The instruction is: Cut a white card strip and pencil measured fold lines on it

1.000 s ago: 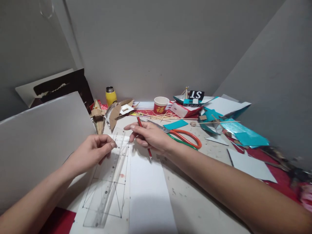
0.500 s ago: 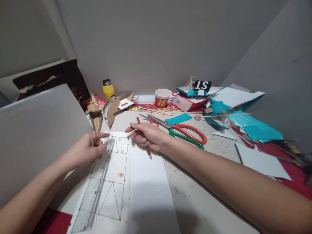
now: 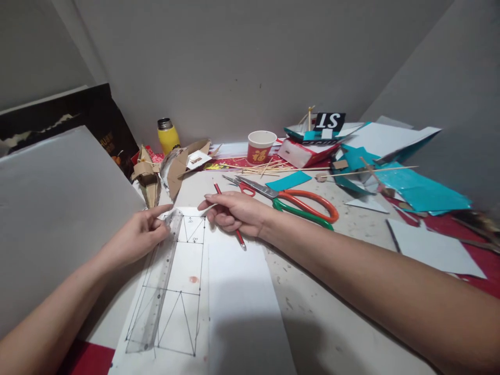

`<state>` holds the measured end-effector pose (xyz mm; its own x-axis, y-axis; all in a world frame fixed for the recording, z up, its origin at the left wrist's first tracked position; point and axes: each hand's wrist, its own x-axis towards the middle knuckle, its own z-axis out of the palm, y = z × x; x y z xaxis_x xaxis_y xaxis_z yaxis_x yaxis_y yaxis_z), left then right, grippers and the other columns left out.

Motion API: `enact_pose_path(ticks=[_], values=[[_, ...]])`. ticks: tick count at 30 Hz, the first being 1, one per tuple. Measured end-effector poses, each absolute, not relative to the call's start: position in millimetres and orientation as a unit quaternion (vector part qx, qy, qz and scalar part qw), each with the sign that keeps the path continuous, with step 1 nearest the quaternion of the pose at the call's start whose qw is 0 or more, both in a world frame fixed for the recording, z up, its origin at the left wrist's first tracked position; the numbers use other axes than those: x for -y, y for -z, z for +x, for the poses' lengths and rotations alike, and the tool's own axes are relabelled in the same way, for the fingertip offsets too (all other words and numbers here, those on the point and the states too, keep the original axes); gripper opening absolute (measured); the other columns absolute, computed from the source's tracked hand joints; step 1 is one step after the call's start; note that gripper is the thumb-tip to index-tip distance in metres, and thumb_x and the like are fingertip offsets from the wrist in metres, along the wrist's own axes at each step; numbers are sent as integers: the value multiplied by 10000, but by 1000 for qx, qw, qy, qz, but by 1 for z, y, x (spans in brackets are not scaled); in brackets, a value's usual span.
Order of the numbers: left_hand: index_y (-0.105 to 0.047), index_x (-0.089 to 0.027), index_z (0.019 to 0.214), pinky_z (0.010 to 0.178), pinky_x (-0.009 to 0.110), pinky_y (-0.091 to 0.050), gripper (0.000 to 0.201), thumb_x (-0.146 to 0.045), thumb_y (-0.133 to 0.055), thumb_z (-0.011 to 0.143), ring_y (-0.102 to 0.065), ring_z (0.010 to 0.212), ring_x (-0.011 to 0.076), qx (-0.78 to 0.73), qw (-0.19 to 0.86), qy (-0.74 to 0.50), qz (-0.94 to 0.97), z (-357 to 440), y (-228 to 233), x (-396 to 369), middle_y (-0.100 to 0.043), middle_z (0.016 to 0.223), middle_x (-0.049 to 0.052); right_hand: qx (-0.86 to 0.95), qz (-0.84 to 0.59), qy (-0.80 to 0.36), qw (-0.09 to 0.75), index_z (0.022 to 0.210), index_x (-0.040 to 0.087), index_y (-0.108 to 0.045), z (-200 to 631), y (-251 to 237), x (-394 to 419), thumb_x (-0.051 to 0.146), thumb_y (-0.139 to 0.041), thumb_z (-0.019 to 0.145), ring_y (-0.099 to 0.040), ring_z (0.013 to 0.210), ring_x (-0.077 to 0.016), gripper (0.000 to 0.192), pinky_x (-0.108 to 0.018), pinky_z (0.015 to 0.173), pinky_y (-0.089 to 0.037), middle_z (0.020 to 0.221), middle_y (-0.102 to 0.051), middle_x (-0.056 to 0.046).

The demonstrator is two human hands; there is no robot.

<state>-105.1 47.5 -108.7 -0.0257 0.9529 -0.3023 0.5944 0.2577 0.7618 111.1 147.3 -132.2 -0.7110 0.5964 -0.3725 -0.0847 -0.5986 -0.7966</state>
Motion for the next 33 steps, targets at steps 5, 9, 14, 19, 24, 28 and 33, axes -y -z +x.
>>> enact_pose_path(ticks=[5, 9, 14, 19, 24, 28, 33], values=[[-401, -146, 1449, 439, 239, -206, 617, -354, -561, 891, -273, 486, 89, -672, 415, -213, 574, -104, 107, -47, -344, 573, -93, 398, -318, -837, 199, 844, 75, -618, 111, 132, -148, 196, -450, 987, -257, 306, -12, 251, -104, 275, -154, 530, -597, -19], [-388, -142, 1455, 428, 233, -193, 614, -353, -559, 904, -249, 468, 79, -659, 434, -217, 574, -106, 109, -48, -314, 552, -107, 399, -312, -840, 193, 838, 79, -616, 111, 134, -149, 189, -444, 989, -253, 308, -12, 253, -102, 278, -156, 526, -599, -22], [-370, -127, 1461, 416, 232, -209, 614, -338, -548, 913, -279, 436, 77, -662, 431, -206, 577, -107, 109, -48, -383, 495, -112, 402, -306, -842, 188, 833, 92, -612, 112, 135, -149, 193, -441, 990, -248, 306, -13, 253, -105, 279, -155, 531, -601, -21], [-386, -131, 1449, 413, 225, -225, 585, -316, -540, 916, -298, 413, 77, -664, 426, -198, 582, -106, 106, -47, -418, 444, -119, 408, -303, -840, 189, 837, 93, -613, 112, 135, -149, 193, -445, 988, -260, 308, -14, 247, -105, 279, -161, 534, -602, -22], [-365, -157, 1459, 407, 216, -259, 587, -304, -531, 915, -330, 399, 74, -654, 450, -209, 571, -107, 108, -46, -433, 469, -122, 420, -299, -835, 192, 832, 83, -618, 112, 136, -149, 191, -447, 982, -253, 300, -12, 252, -110, 272, -161, 535, -602, -23], [-326, -161, 1480, 409, 213, -286, 617, -274, -528, 908, -351, 401, 80, -650, 457, -208, 570, -109, 111, -47, -451, 463, -118, 426, -300, -831, 193, 833, 89, -618, 112, 136, -148, 191, -451, 980, -258, 298, -13, 245, -111, 271, -160, 538, -603, -20], [-311, -163, 1490, 410, 215, -285, 641, -279, -535, 900, -360, 399, 82, -647, 463, -206, 570, -109, 110, -47, -461, 469, -113, 428, -303, -829, 192, 836, 91, -616, 112, 135, -147, 184, -440, 984, -251, 299, -13, 249, -108, 272, -162, 533, -608, -20]])
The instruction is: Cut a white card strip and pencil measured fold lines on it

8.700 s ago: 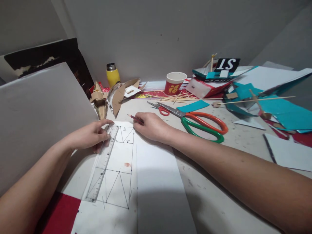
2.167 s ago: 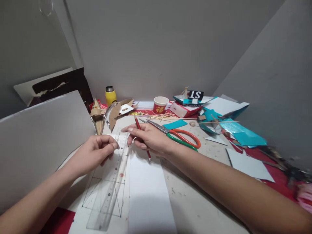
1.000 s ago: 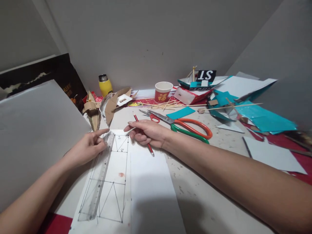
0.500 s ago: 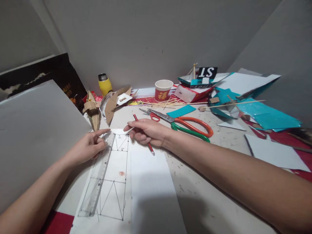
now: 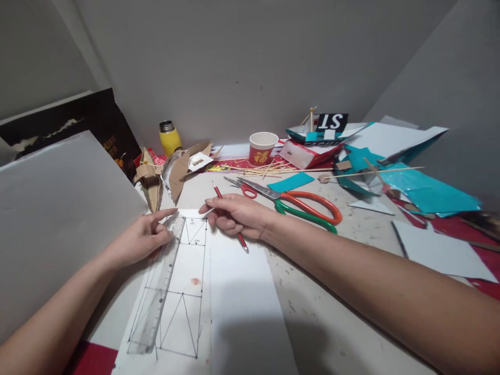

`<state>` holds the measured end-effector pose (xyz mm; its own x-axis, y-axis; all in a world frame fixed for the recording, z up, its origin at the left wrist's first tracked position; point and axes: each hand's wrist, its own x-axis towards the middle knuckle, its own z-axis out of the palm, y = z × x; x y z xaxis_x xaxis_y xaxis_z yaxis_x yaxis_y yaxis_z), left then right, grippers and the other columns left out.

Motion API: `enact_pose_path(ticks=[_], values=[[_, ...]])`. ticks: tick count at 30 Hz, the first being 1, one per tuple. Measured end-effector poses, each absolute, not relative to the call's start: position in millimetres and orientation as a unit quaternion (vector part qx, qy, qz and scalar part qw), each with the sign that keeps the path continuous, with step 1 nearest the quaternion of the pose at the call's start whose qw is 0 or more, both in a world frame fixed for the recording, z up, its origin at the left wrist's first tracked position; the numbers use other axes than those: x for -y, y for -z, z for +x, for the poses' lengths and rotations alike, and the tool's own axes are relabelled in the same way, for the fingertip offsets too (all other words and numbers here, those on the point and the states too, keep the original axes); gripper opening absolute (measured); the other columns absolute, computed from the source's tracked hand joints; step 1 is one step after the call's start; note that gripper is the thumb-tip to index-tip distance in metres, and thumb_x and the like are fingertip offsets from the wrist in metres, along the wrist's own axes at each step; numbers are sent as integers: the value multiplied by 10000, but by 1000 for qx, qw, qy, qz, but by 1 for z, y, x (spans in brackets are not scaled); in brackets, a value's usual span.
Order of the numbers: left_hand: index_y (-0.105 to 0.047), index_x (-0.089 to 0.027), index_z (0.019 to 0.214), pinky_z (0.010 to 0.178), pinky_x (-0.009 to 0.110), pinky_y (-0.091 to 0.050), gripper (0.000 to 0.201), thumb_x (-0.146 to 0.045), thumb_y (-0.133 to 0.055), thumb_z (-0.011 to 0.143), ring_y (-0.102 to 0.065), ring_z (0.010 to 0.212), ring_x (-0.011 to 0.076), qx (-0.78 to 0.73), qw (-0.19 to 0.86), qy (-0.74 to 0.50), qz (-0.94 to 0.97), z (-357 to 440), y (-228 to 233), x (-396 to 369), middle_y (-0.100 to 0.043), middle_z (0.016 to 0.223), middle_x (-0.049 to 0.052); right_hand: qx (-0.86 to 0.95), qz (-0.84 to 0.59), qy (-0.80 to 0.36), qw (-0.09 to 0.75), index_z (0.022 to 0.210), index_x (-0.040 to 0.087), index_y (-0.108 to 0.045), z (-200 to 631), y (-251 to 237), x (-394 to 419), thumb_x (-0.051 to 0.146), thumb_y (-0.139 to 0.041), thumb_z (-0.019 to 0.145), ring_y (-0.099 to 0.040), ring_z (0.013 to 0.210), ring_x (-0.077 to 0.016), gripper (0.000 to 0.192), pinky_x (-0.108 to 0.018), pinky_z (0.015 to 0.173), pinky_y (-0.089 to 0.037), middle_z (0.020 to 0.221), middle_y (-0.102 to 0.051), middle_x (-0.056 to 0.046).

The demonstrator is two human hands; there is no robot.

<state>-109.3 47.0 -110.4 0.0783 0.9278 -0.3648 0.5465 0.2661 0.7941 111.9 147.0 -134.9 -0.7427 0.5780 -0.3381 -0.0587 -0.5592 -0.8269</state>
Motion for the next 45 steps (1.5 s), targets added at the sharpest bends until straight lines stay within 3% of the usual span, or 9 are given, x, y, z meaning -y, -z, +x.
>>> enact_pose_path(ticks=[18, 45], values=[[-251, -124, 1514, 478, 254, -387, 713, -313, -561, 901, -445, 423, 102, -640, 478, -201, 568, -110, 110, -47, -500, 518, -103, 431, -304, -827, 194, 836, 91, -619, 112, 134, -145, 176, -441, 984, -250, 302, -12, 247, -112, 277, -153, 542, -603, -14], [-265, -124, 1510, 453, 253, -378, 728, -356, -579, 895, -456, 431, 116, -630, 492, -190, 570, -114, 110, -50, -527, 511, -76, 442, -313, -818, 195, 844, 98, -613, 111, 134, -143, 174, -455, 981, -254, 297, -15, 222, -113, 269, -156, 529, -599, -8]])
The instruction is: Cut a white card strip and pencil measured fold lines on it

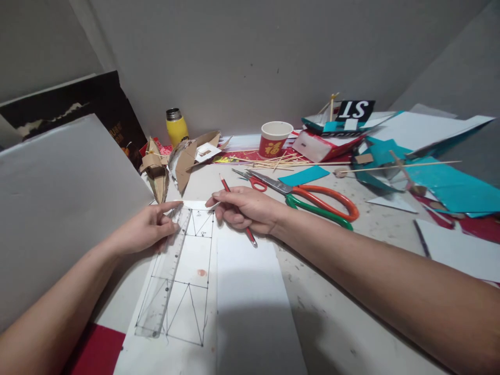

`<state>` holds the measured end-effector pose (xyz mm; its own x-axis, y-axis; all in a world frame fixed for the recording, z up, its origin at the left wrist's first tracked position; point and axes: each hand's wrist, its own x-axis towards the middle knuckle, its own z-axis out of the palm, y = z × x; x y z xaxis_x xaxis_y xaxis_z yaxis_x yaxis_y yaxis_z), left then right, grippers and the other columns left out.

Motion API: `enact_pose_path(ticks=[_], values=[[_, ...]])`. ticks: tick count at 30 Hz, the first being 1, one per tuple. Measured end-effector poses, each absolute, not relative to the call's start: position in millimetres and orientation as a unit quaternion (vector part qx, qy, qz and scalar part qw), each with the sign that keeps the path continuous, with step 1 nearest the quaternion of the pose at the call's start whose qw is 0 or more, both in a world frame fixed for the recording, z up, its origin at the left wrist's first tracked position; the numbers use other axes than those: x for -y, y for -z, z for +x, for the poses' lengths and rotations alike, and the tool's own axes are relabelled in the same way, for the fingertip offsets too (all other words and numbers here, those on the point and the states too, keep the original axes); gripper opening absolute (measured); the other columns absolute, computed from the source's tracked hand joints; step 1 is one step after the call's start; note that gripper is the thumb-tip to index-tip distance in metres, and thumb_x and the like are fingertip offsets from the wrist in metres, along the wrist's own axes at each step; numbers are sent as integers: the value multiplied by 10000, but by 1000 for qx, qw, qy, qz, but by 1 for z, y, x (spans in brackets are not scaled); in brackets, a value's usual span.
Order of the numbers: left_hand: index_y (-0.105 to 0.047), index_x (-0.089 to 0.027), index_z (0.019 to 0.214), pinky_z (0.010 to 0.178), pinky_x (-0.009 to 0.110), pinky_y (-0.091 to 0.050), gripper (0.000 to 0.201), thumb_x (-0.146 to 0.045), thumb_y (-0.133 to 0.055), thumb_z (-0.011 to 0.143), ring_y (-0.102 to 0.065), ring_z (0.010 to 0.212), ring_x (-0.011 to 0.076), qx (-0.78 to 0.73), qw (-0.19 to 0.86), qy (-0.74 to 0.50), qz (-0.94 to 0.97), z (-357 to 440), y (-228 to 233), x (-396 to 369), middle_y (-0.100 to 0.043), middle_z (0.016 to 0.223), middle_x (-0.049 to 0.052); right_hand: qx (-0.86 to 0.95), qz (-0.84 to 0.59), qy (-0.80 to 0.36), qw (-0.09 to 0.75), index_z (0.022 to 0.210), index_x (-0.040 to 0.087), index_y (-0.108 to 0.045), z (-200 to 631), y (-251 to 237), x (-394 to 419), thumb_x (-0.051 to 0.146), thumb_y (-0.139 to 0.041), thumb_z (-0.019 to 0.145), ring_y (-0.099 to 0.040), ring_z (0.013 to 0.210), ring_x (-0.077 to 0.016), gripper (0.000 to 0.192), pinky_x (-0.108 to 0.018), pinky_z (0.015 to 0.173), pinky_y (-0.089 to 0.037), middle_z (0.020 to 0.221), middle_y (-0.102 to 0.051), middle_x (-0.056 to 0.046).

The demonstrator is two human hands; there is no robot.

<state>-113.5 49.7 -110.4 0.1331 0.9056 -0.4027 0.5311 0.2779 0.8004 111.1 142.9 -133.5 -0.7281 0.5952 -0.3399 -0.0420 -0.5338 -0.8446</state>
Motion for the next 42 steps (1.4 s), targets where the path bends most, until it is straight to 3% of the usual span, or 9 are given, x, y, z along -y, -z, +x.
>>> enact_pose_path(ticks=[42], values=[[-317, -145, 1491, 458, 244, -382, 698, -363, -595, 888, -471, 426, 118, -636, 488, -196, 565, -114, 110, -49, -533, 511, -75, 461, -321, -806, 189, 826, 105, -598, 110, 132, -140, 169, -449, 978, -248, 273, -15, 222, -125, 265, -141, 513, -612, -17]])
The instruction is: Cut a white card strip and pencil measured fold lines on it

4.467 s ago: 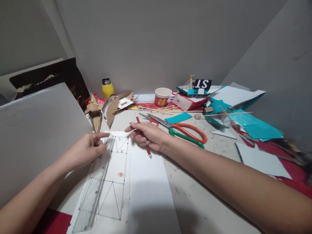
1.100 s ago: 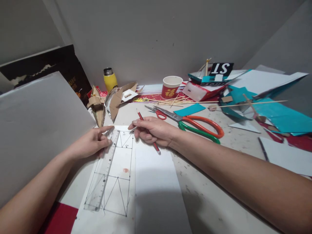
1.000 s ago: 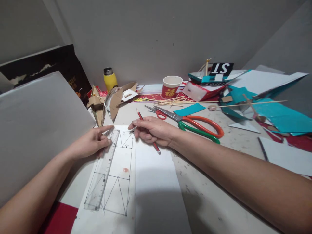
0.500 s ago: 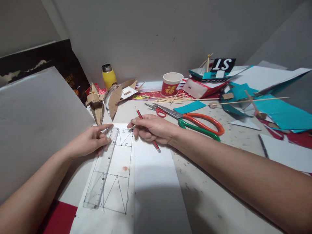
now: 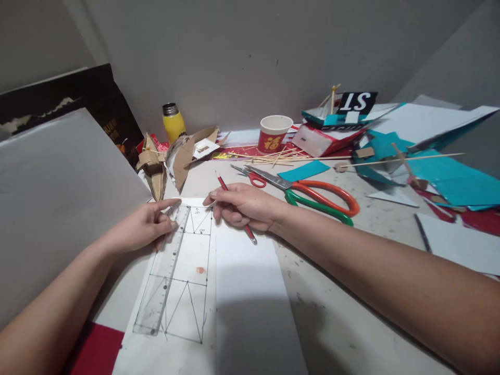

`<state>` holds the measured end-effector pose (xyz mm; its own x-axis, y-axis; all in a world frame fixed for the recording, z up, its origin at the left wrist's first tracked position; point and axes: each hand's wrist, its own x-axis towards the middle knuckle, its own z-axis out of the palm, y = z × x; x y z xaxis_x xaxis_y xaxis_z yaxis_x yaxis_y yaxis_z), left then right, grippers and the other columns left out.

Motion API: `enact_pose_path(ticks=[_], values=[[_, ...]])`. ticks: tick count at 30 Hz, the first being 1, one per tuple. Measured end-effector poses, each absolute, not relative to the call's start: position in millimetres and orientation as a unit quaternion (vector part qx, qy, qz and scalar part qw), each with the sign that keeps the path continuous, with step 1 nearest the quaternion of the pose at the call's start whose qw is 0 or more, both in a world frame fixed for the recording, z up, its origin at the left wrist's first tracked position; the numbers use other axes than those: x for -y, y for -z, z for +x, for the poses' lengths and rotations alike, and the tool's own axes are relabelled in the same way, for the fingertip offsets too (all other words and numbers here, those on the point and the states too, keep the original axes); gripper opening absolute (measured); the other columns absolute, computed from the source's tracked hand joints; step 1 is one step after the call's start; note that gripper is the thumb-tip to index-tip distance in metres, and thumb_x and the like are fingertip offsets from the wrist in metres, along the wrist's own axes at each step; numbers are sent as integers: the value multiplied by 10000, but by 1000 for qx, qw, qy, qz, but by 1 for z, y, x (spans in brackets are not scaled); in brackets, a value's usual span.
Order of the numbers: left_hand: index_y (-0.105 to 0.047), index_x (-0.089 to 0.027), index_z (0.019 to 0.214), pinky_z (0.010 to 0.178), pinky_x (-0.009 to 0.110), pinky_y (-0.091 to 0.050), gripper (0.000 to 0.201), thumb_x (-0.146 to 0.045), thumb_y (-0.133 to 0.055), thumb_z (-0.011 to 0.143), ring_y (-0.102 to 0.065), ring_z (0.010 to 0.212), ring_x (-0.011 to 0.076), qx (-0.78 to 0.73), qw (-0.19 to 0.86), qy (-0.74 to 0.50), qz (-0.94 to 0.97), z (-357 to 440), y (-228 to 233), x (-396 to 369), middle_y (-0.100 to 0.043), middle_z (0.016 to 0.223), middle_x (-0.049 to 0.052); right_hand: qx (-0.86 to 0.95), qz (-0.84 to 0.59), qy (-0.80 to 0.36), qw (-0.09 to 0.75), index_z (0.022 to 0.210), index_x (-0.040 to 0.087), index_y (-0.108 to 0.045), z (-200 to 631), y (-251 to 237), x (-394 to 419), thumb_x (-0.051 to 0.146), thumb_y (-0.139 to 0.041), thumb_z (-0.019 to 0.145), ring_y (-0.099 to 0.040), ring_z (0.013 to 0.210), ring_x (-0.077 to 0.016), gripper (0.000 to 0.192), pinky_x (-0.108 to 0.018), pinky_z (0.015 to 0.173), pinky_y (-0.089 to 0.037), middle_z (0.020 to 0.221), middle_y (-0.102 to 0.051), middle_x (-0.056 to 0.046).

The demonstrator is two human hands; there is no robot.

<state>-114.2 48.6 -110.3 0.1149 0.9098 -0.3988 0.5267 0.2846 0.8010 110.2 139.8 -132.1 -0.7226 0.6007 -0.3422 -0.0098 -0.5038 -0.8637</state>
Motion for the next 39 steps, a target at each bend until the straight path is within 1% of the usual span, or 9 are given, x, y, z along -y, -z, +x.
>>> enact_pose_path(ticks=[6, 9, 12, 15, 18, 22, 29, 34, 39], values=[[-378, -150, 1457, 425, 209, -348, 654, -344, -622, 882, -450, 408, 90, -619, 514, -250, 538, -112, 107, -47, -539, 522, -68, 459, -321, -802, 209, 809, 101, -622, 113, 127, -140, 155, -477, 947, -267, 287, -11, 207, -120, 268, -153, 535, -614, -12], [-354, -141, 1465, 428, 194, -355, 687, -337, -646, 875, -443, 394, 83, -597, 517, -301, 534, -108, 101, -45, -533, 476, -77, 467, -308, -800, 218, 812, 102, -638, 114, 120, -137, 168, -502, 931, -272, 291, -6, 192, -120, 272, -160, 559, -618, -5], [-347, -138, 1461, 441, 193, -388, 712, -328, -677, 859, -472, 401, 83, -566, 505, -372, 535, -103, 94, -42, -554, 494, -77, 482, -295, -795, 221, 807, 106, -647, 113, 113, -131, 189, -525, 917, -291, 296, -5, 184, -124, 277, -159, 575, -622, -1], [-346, -154, 1455, 460, 191, -420, 689, -321, -671, 871, -513, 418, 82, -533, 485, -431, 543, -98, 88, -38, -603, 542, -60, 509, -280, -787, 207, 800, 105, -656, 112, 107, -123, 226, -566, 895, -305, 300, 1, 179, -130, 286, -163, 595, -630, 4], [-332, -169, 1459, 450, 190, -439, 679, -310, -662, 882, -533, 417, 84, -510, 471, -478, 539, -92, 84, -33, -645, 575, -42, 536, -261, -783, 179, 795, 104, -666, 112, 102, -115, 280, -652, 837, -319, 310, 6, 182, -136, 299, -173, 615, -648, 3], [-347, -195, 1438, 450, 204, -475, 654, -293, -670, 878, -555, 439, 99, -483, 457, -530, 526, -82, 80, -26, -660, 591, -40, 560, -232, -780, 155, 775, 117, -673, 113, 98, -105, 361, -759, 746, -325, 322, 4, 260, -150, 302, -166, 623, -651, 15], [-357, -216, 1414, 468, 206, -493, 623, -268, -674, 880, -567, 450, 100, -481, 414, -580, 511, -69, 73, -16, -680, 610, -41, 566, -196, -785, 160, 752, 130, -685, 115, 94, -98, 362, -799, 704, -343, 334, -5, 263, -161, 306, -185, 594, -645, 33], [-404, -229, 1381, 477, 207, -494, 583, -259, -683, 869, -571, 456, 105, -492, 399, -581, 511, -68, 72, -13, -685, 609, -42, 568, -185, -786, 160, 745, 121, -687, 116, 93, -97, 329, -768, 734, -353, 336, -5, 223, -164, 306, -190, 613, -656, 24], [-405, -204, 1386, 470, 200, -494, 647, -255, -722, 824, -577, 450, 110, -493, 409, -585, 498, -68, 73, -16, -694, 603, -34, 580, -192, -774, 167, 732, 128, -676, 116, 91, -96, 271, -726, 760, -375, 344, -6, 154, -149, 310, -220, 616, -651, 31]])
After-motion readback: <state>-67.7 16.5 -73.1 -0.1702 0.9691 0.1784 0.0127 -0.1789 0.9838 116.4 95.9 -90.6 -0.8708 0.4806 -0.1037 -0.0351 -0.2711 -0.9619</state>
